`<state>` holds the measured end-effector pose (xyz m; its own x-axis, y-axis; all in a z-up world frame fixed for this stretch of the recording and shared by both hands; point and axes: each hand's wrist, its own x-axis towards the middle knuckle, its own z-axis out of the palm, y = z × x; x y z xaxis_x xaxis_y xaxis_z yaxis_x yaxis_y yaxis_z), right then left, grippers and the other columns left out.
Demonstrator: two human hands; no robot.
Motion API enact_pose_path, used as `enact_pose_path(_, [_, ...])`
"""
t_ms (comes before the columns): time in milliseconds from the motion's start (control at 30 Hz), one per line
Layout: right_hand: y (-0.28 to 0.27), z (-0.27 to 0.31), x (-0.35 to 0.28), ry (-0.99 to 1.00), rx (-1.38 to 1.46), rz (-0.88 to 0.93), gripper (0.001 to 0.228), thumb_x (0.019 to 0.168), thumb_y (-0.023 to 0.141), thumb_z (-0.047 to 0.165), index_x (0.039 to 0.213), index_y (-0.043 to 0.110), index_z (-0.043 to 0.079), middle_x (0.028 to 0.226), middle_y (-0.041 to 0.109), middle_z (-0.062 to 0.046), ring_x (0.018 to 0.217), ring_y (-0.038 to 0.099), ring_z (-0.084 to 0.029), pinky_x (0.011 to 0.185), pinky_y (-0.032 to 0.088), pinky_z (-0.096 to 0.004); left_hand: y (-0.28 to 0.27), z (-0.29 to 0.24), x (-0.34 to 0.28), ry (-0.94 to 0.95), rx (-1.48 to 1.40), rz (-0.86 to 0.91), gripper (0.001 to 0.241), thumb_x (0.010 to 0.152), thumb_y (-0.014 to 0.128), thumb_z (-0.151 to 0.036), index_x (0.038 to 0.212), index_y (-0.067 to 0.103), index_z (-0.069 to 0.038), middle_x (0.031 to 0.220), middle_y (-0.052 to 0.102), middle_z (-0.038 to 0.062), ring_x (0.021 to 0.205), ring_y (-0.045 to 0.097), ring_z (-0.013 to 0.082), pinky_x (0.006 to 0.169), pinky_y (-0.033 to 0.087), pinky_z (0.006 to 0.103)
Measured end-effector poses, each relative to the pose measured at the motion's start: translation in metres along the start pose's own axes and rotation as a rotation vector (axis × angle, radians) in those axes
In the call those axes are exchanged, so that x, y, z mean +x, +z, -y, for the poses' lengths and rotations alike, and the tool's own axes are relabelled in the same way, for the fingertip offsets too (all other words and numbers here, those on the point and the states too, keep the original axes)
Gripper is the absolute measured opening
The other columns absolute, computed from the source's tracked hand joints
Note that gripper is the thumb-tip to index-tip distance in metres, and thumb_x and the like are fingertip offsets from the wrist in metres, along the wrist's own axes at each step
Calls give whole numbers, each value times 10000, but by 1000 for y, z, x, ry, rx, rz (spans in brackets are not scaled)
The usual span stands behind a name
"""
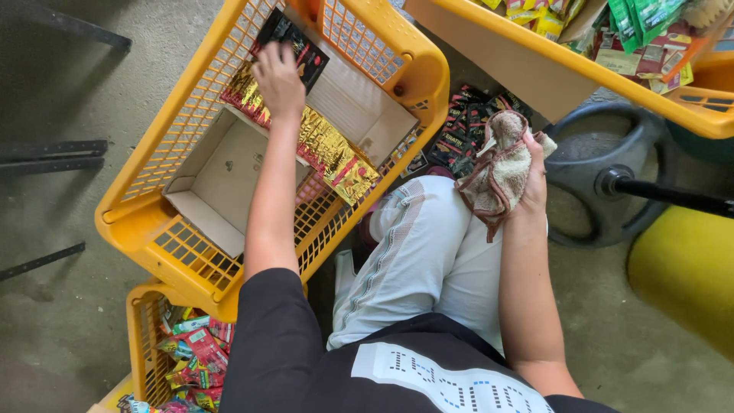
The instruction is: The recorder wipes dust off various product sachets with a cloth and organizes them into a yellow basket.
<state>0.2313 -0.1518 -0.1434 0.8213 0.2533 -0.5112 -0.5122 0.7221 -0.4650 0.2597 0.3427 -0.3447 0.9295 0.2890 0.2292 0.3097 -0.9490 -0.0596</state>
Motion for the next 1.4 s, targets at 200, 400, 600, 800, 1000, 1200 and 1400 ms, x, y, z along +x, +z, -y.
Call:
enact_pose_path(200, [0, -1, 0, 16, 18, -21, 410, 1033, 616, 265, 1368, 605, 29, 1311, 686, -119, 1187, 675, -246, 1059, 555, -396, -47, -35, -14, 194, 151, 214, 893, 773, 788, -167, 1586, 419, -143, 1583, 412, 122, 1404, 426, 303, 1129, 369, 498])
enact_pose_path(400, [-11, -1, 5, -29, 10, -21, 393, 1047, 612, 246, 1376, 602, 30, 1320, 682, -117, 1196, 673, -239, 1080, 552, -387, -33, -33, -11, 186, 250, 191, 751, 956, 670, -244, 1639, 360, -205, 1671, 280, 123, 1495, 309, 362, 1209, 268, 548])
enact_pose_path(600, [4, 0, 0, 0, 14, -29, 407, 1026, 617, 264, 1357, 611, 27, 1304, 692, -124, 1185, 678, -246, 1056, 554, -398, -6, -24, -13, 177, 312, 169, 734, 974, 653, -212, 1647, 362, -241, 1705, 212, 128, 1523, 236, 419, 1241, 205, 554])
enact_pose_path(800, [10, 0, -2, 17, 46, -23, 386, 1042, 610, 249, 1361, 603, 33, 1319, 684, -120, 1211, 673, -244, 1079, 550, -403, 10, -22, -18, 216, 264, 144, 759, 982, 642, -148, 1675, 332, -147, 1720, 124, 201, 1569, 185, 391, 1275, 215, 491])
enact_pose_path(1000, [3, -1, 1, 5, 32, -36, 399, 1035, 602, 264, 1360, 605, 33, 1315, 688, -123, 1194, 676, -249, 1068, 552, -400, 18, -18, -18, 231, 153, 112, 752, 975, 600, -41, 1675, 333, -110, 1720, 113, 221, 1568, 179, 407, 1274, 227, 477])
enact_pose_path(1200, [-3, -1, 3, -64, 15, -38, 392, 1037, 610, 252, 1380, 604, 62, 1317, 684, -114, 1190, 672, -250, 1068, 551, -399, 12, -17, -15, 225, 93, 177, 794, 921, 594, -6, 1667, 339, -107, 1717, 113, 213, 1570, 160, 404, 1265, 220, 491])
enact_pose_path(1400, [-19, 5, 10, -111, 115, -23, 394, 1046, 596, 265, 1372, 601, 44, 1308, 689, -133, 1195, 671, -268, 1070, 553, -410, 4, -19, -13, 211, 68, 196, 842, 873, 633, 2, 1660, 353, -107, 1717, 113, 198, 1566, 144, 404, 1275, 211, 493])
